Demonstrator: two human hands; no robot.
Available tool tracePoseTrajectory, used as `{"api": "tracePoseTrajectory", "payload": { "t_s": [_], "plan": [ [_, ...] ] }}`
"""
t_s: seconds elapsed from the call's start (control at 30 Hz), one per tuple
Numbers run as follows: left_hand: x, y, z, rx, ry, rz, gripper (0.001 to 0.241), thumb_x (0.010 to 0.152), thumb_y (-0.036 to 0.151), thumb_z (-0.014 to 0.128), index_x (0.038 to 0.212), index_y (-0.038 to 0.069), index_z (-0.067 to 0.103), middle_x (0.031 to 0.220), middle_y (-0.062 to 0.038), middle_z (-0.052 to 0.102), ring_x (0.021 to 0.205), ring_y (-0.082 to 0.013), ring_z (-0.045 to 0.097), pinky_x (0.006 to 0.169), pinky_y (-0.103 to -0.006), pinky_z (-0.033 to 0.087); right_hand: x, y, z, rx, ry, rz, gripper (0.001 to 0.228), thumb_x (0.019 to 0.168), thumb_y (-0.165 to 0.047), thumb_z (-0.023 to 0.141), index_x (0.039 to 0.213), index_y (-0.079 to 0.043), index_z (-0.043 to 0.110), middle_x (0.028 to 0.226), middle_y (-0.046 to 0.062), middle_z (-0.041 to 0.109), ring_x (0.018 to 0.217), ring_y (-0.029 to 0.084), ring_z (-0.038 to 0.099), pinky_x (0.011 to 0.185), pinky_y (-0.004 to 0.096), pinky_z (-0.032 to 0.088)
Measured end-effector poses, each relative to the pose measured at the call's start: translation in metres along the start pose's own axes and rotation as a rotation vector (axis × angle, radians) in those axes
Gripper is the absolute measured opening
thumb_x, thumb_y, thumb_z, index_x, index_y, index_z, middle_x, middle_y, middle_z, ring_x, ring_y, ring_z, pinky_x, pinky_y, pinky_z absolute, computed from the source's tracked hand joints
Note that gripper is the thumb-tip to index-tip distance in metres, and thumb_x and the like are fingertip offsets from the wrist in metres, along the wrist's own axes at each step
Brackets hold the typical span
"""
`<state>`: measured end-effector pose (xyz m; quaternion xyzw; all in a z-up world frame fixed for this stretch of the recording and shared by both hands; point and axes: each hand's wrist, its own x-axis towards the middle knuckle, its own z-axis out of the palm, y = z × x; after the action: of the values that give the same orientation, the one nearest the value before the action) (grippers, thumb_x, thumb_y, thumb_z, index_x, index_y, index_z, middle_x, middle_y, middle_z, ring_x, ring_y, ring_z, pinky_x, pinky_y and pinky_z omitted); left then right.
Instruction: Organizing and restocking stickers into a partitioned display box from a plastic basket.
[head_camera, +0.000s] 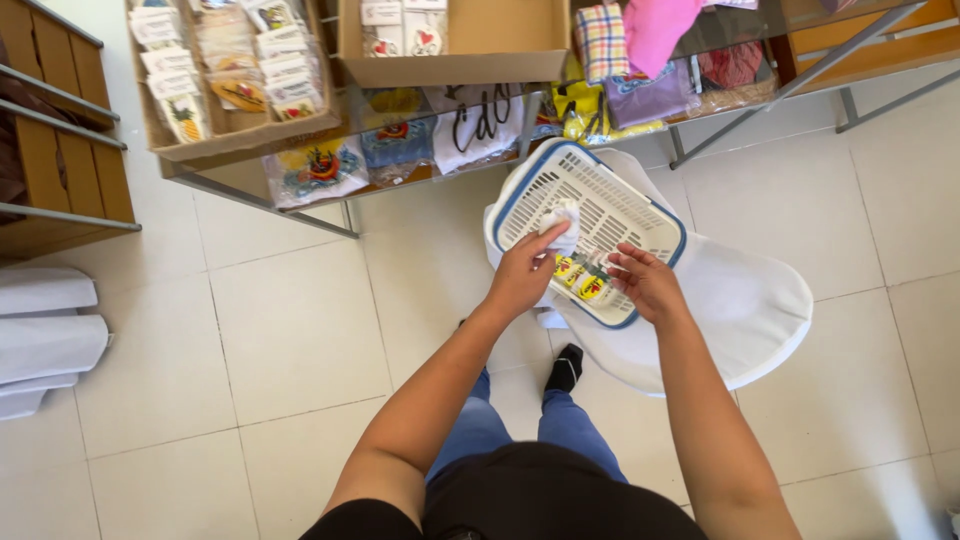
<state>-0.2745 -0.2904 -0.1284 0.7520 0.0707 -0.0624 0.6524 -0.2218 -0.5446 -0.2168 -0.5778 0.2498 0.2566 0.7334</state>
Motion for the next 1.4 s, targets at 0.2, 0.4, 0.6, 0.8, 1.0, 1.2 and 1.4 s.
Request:
{"api": "tracePoseTrajectory", "payload": {
  "t_s": [0.2,0.4,0.6,0.8,1.0,1.2,1.4],
  "plan": [
    [0.013,-0.037,0.077,-0.037,0.093,-0.162,0.058,0.094,0.0,0.052,0.147,0.021,0.057,0.145,-0.03,0.052,0.131,-0.0421,0.056,0.106,-0.0423,0.051,0.087,0.06,-0.075,0.027,0.041,0.179,0.034,0.102,-0.015,0.062,0.135,-0.009,0.058,0.111,0.009,0.073,0.091,0.02,0.073,0.075,0.031,0.064],
    [0.031,-0.08,0.109,0.025,0.068,-0.284,0.057,0.097,-0.001,0.05,0.15,0.018,0.052,0.15,-0.03,0.046,0.134,-0.0417,0.053,0.11,-0.0454,0.048,0.169,0.126,-0.111,0.1,0.127,0.255,0.041,0.101,-0.012,0.062,0.14,-0.006,0.052,0.108,0.015,0.07,0.086,0.027,0.074,0.073,0.036,0.066],
    [0.054,-0.114,0.109,0.041,0.078,-0.294,0.058,0.095,0.0,0.05,0.149,0.021,0.053,0.149,-0.03,0.047,0.132,-0.0406,0.055,0.109,-0.0437,0.049,0.213,0.147,-0.107,0.012,0.164,0.294,0.049,0.1,-0.013,0.062,0.146,-0.01,0.045,0.111,0.009,0.065,0.088,0.024,0.072,0.07,0.033,0.064],
    [0.083,-0.163,0.097,0.047,0.06,-0.293,0.057,0.097,0.0,0.05,0.15,0.021,0.052,0.149,-0.03,0.047,0.132,-0.0418,0.055,0.108,-0.0447,0.049,0.319,0.219,-0.108,-0.174,0.189,0.227,0.045,0.096,-0.014,0.068,0.138,-0.01,0.054,0.106,0.012,0.066,0.081,0.026,0.074,0.063,0.038,0.065],
    [0.092,-0.201,0.078,0.053,0.027,-0.33,0.057,0.098,0.001,0.049,0.15,0.023,0.053,0.149,-0.026,0.049,0.133,-0.038,0.056,0.108,-0.0435,0.048,0.374,0.257,-0.108,-0.788,0.265,0.011,0.055,0.092,-0.022,0.07,0.144,-0.009,0.058,0.123,0.014,0.063,0.072,0.023,0.075,0.072,0.042,0.064],
    [0.091,-0.201,0.059,0.032,0.019,-0.357,0.055,0.099,0.002,0.048,0.15,0.023,0.053,0.15,-0.024,0.049,0.133,-0.0361,0.056,0.109,-0.0437,0.048,0.403,0.278,-0.111,-1.069,0.284,-0.075,0.04,0.082,-0.036,0.082,0.118,-0.02,0.076,0.092,0.001,0.075,0.099,0.027,0.074,0.087,0.043,0.059],
    [0.086,-0.182,0.041,0.017,0.019,-0.327,0.053,0.1,0.002,0.047,0.15,0.021,0.053,0.151,-0.025,0.048,0.135,-0.0389,0.053,0.11,-0.0457,0.047,0.3,0.212,-0.052,-1.106,0.337,-0.139,0.017,0.096,-0.023,0.073,0.107,-0.013,0.08,0.1,0.011,0.078,0.101,0.039,0.072,0.091,0.05,0.057]
  ]
}}
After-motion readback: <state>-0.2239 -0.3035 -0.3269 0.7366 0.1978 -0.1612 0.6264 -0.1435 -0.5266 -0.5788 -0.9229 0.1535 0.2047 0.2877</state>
